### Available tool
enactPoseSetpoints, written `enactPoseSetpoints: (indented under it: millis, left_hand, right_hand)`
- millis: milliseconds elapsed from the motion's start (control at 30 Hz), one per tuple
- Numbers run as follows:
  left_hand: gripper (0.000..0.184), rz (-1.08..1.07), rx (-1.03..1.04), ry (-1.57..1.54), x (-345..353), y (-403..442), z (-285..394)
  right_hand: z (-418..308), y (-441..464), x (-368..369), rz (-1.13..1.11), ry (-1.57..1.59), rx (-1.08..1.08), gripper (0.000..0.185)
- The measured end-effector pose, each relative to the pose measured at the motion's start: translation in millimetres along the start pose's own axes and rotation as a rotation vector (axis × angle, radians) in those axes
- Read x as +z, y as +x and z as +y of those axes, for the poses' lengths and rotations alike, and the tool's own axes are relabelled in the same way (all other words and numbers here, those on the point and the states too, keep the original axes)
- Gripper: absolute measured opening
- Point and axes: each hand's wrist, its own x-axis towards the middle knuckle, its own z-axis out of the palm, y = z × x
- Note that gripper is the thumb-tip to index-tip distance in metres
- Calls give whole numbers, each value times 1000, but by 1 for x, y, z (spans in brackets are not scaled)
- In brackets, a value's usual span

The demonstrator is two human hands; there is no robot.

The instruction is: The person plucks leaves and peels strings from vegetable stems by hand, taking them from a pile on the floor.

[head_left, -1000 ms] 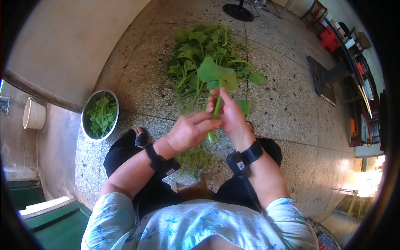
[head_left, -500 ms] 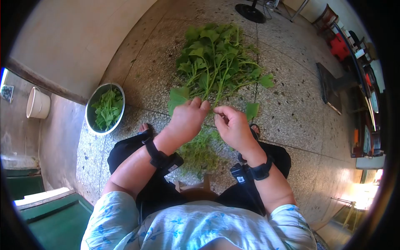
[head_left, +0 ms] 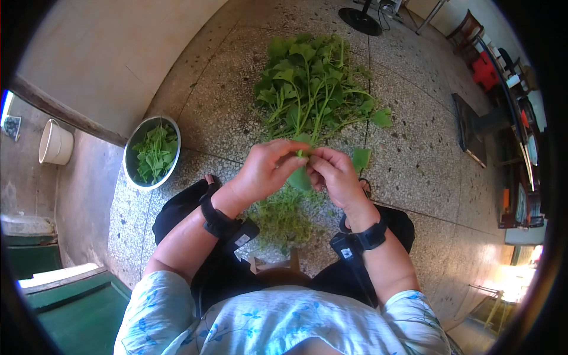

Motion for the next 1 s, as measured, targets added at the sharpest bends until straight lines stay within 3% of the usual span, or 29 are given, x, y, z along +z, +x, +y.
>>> enactPoseSetpoints:
  millis: [67, 167, 433, 500, 533, 600, 733, 800, 933, 1000]
  left_hand:
    - [19, 35, -38, -112, 1, 0, 0]
    - [23, 304, -192, -475, -11, 7, -6]
    - [25, 520, -181, -532, -57, 10, -20]
    - [25, 548, -160, -541, -67, 10, -22]
    - [25, 571, -139, -546, -72, 10, -23]
    - [25, 605, -135, -567, -81, 11, -25]
    - [24, 648, -90, -619, -92, 11, -27]
    - [24, 654, -39, -671, -95, 10, -26]
    - [24, 696, 22, -702, -106, 9, -26]
    - [24, 755, 130, -750, -113, 9, -28]
  right_hand:
    - [6, 2, -2, 63, -2, 7, 11]
    - [25, 12, -15, 146, -43, 49, 9]
    - [76, 16, -52, 266, -208, 222, 11]
    - [98, 18, -71, 278, -516, 241, 17]
    - [111, 18, -81, 274, -522, 243, 17]
    - [130, 17, -94, 201, -1064, 214, 27]
    - [157, 9, -107, 169, -1242, 344, 21]
    - [181, 10, -123, 33, -1513, 352, 24]
    - [198, -1, -135, -207, -1650, 430, 29]
    - [167, -14, -110, -177, -1635, 724, 38]
